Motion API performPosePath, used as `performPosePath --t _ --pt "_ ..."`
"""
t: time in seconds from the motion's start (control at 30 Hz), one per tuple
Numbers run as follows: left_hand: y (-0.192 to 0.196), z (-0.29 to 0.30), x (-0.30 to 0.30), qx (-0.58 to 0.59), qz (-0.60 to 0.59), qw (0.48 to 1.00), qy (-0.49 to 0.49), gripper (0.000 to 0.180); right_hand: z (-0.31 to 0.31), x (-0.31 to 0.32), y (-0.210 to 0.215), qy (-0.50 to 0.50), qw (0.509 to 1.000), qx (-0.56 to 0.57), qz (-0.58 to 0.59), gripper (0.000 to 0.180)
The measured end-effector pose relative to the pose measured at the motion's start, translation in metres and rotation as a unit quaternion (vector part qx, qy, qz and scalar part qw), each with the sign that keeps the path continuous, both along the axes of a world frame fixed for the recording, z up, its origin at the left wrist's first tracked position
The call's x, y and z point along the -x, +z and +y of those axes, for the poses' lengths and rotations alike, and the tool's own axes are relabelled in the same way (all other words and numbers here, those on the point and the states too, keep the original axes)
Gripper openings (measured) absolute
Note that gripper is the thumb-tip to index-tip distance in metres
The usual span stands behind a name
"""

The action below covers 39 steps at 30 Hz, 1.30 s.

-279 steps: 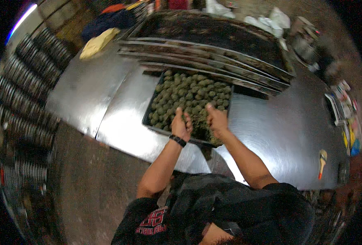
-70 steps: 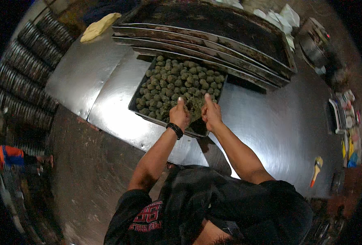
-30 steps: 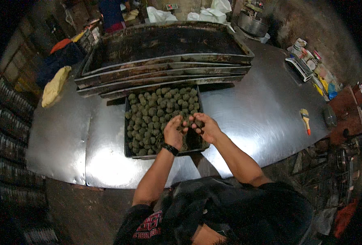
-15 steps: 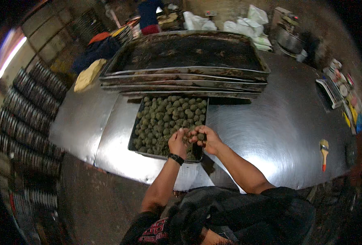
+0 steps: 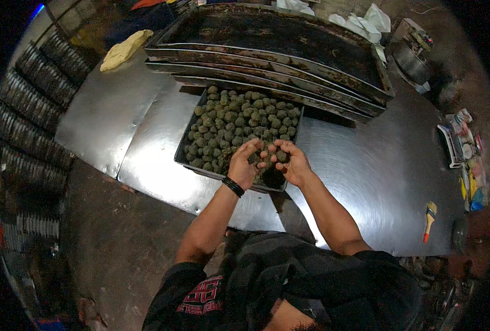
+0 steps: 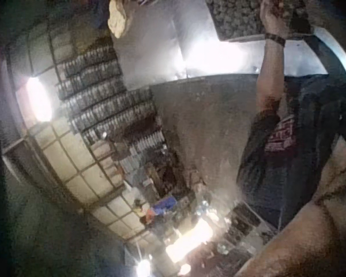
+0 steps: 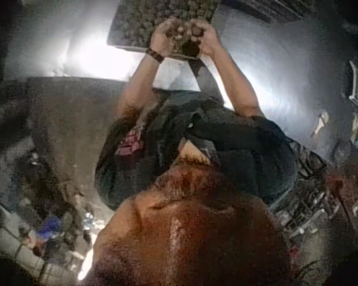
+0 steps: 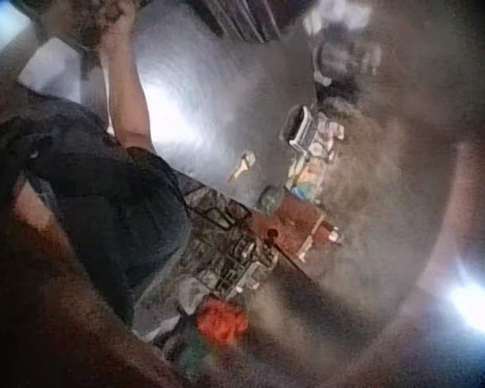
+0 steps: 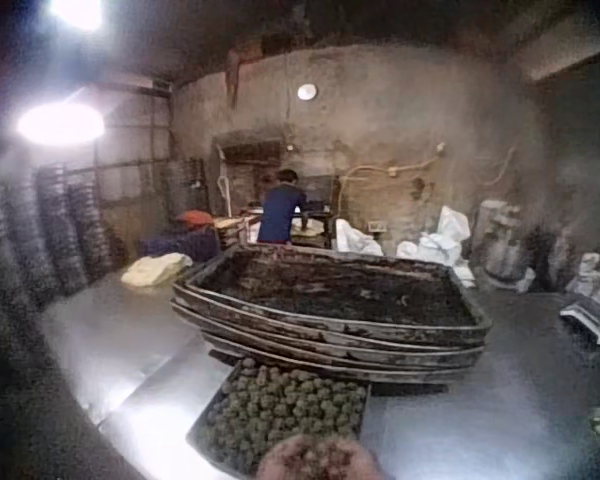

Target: The person arranges small green food items on a metal tray by hand, picking them up and placing them in rows. Another person is visible in the background working with dough.

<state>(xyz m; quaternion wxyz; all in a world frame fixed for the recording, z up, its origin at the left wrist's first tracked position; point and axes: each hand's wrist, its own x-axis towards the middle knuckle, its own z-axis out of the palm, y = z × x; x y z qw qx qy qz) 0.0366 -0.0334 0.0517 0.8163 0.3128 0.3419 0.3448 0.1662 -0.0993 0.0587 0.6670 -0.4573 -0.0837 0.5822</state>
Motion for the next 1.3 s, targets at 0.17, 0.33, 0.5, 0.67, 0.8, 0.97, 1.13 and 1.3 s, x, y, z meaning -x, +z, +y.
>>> performPosePath --t 0.17,0.33,0.5,0.67,0.8,0.97,1.13,1.3 --pt "-0.015 0.037 0.018 0.031 -0.032 0.999 0.016 0.041 0.034 0.021 -0.008 -0.053 0.997 0.014 -0.05 0.038" --pt "-0.012 0.075 0.039 0.071 0.048 0.995 -0.05 0.05 0.066 0.062 -0.015 -0.126 0.979 0.115 -0.109 0.043" --pt "0.011 0.112 0.059 0.053 -0.033 0.993 -0.104 0.03 0.084 0.07 0.002 -0.113 0.991 0.006 -0.069 0.028" --pt "-0.005 0.162 0.069 0.054 -0.142 0.975 -0.165 0.03 0.113 0.08 0.014 -0.181 0.98 0.047 -0.074 0.035" --pt "-0.007 0.167 0.071 0.135 -0.06 0.971 -0.188 0.041 0.134 0.096 0.005 -0.237 0.953 0.156 -0.109 0.047" --pt "0.019 0.181 0.067 0.096 -0.049 0.978 -0.176 0.036 0.124 0.084 -0.008 -0.168 0.986 0.011 0.004 0.021" --pt "0.014 0.205 0.058 0.103 -0.128 0.97 -0.178 0.032 0.13 0.073 0.018 -0.196 0.977 0.028 -0.082 0.02" --pt "-0.006 0.223 0.031 0.164 -0.159 0.954 -0.192 0.04 0.146 0.063 -0.006 -0.191 0.938 0.144 -0.251 0.041"
